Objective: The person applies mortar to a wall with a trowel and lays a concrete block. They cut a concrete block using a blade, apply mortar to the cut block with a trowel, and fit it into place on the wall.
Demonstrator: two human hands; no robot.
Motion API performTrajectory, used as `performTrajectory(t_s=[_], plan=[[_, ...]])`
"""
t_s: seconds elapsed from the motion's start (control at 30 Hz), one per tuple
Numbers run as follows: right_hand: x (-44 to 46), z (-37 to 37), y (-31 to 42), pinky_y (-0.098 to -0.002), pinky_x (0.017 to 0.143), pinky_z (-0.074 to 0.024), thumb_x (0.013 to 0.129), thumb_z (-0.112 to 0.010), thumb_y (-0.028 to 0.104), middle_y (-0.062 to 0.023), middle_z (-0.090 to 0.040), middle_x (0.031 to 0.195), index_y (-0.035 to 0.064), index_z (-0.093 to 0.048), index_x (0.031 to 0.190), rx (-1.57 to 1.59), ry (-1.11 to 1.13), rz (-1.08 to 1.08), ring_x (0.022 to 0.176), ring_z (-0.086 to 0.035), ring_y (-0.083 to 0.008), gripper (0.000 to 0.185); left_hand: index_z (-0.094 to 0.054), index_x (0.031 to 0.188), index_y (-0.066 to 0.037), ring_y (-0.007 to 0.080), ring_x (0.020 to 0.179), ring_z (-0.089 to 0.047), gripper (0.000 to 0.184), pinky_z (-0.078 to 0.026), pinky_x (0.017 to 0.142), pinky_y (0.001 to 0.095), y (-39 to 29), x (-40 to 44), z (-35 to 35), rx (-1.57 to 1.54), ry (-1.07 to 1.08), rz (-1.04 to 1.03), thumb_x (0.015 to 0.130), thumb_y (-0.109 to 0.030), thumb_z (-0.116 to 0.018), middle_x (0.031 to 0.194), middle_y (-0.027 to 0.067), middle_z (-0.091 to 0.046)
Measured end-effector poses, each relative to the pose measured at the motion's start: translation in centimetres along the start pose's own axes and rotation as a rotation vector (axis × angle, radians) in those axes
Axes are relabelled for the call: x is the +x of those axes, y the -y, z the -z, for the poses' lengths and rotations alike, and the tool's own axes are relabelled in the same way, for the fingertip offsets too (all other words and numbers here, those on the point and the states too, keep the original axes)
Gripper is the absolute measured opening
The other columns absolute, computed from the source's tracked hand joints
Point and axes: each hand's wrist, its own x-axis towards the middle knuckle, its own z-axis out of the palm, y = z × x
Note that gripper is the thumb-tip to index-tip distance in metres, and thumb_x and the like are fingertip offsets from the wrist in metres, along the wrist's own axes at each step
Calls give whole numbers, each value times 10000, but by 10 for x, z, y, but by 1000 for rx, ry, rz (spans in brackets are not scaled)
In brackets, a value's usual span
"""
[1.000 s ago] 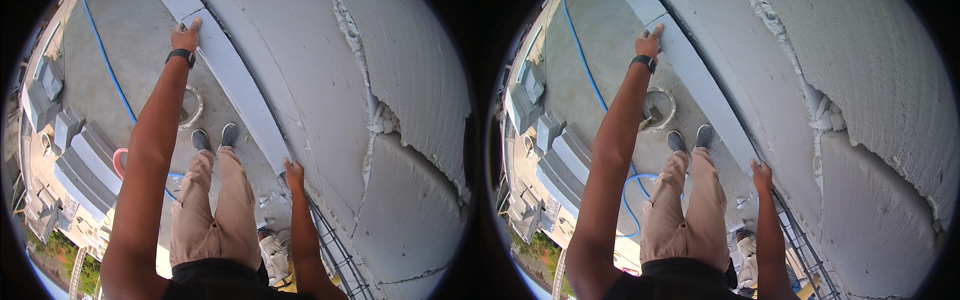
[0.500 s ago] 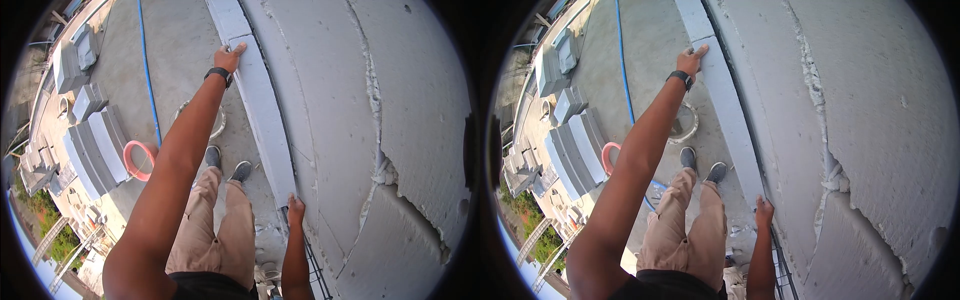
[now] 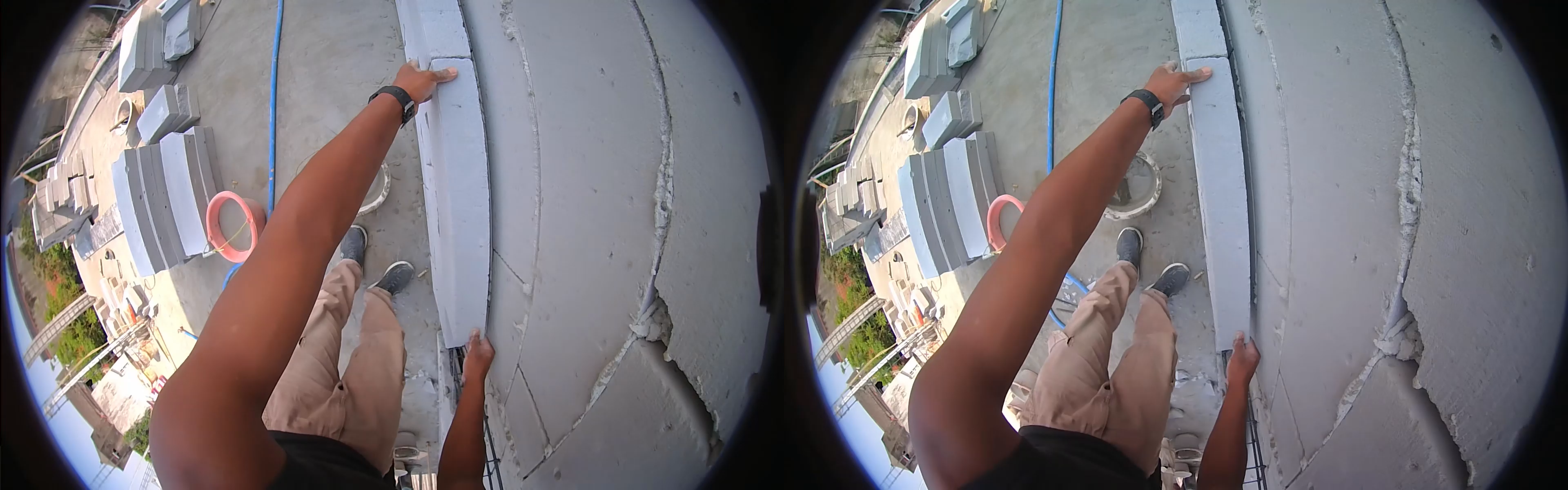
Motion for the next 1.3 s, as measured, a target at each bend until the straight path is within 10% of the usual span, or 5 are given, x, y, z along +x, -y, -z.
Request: performTrajectory(t_s=[0.27,0.53,0.83,1.0,1.3], plan=[[0,1,-5,-324,810,-496,991,-564,310,-68,-627,895,-42,-624,983,-5,8,-22,832,-588,-142,358,-328,1436,17,326,1262,-499,941,-331,1084,531,22,23,3,56,-13,-48,728,-326,-845,1341,225,-517],[-3,0,0,-320,783,-495,991,-563,310,-33,-579,835,-30,-618,936,9,-10,-53,782,-557,-132,349,2,1536,-22,340,1488,2,1210,-99,1161,560,50,-61,10,-372,11,20,767,-756,-576,1596,233,30],[-5,-8,4,-278,703,-463,979,-588,325,-1,-555,774,4,-603,853,88,-64,-16,712,-512,-99,345,-167,1438,177,388,1367,-374,1207,-345,1103,409,80,-92,-38,265,56,-77,716,-593,-753,1456,355,-321],[1,-10,-11,-300,674,-426,973,-585,307,-21,-586,758,-68,-643,918,59,-83,49,716,-493,-107,383,-503,1278,32,265,1024,-654,751,-526,867,497,82,-78,-32,280,-45,-24,725,-348,-841,1153,170,-647],[-5,-11,2,-298,680,-422,970,-587,323,-27,-584,758,-70,-649,941,134,-45,29,720,-488,-106,400,-530,1208,76,260,851,-688,697,-569,700,371,62,-95,-36,174,-4,8,723,-315,-844,1048,192,-674]])
